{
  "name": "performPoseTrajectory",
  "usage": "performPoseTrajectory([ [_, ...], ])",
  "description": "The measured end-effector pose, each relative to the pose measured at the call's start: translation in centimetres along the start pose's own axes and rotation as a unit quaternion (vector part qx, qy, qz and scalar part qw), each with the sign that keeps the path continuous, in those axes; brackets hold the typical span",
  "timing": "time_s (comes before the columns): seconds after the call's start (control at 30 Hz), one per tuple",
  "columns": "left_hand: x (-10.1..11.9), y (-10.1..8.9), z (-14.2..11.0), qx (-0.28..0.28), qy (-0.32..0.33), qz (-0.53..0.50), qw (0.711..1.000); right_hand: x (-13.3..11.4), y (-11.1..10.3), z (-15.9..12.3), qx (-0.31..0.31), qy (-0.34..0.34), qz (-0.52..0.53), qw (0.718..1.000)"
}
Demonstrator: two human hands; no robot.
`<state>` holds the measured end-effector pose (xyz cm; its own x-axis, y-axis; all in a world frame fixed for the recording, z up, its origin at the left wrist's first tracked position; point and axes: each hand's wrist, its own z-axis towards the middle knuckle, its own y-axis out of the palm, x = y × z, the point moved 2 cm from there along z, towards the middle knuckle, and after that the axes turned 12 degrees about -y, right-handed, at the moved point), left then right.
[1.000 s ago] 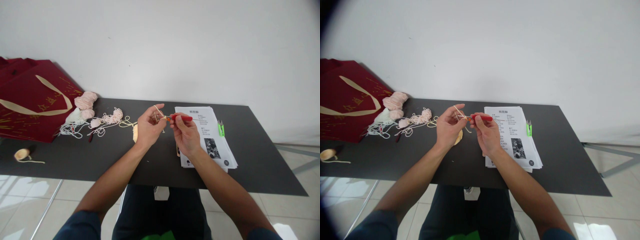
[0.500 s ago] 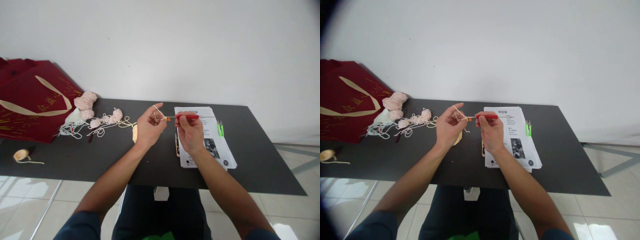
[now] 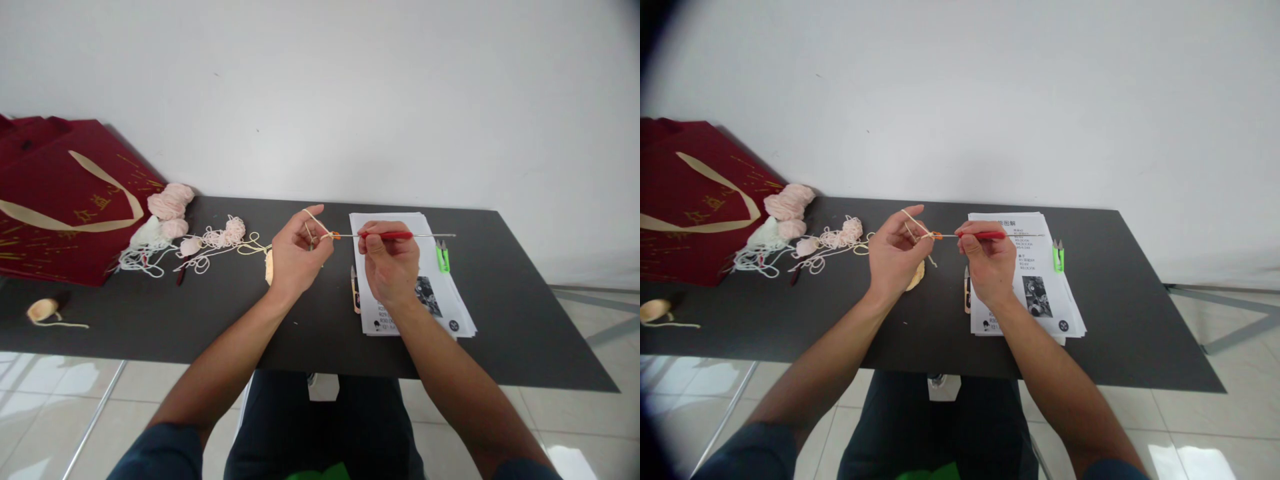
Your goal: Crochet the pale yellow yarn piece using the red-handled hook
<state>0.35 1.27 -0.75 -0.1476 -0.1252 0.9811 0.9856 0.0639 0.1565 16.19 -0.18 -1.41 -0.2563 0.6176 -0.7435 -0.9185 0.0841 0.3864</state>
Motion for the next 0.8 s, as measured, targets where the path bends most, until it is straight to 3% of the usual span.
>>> performPoseTrajectory([
  [0.53, 0.1, -0.2, -0.2, 0.01, 0.008, 0.008, 1.0, 0.0, 0.5, -0.4, -0.004, -0.041, -0.014, 0.999],
  [0.8, 0.2, -0.4, -0.3, 0.057, 0.017, 0.037, 0.998, -0.5, 0.8, -1.2, -0.021, -0.081, -0.078, 0.993],
])
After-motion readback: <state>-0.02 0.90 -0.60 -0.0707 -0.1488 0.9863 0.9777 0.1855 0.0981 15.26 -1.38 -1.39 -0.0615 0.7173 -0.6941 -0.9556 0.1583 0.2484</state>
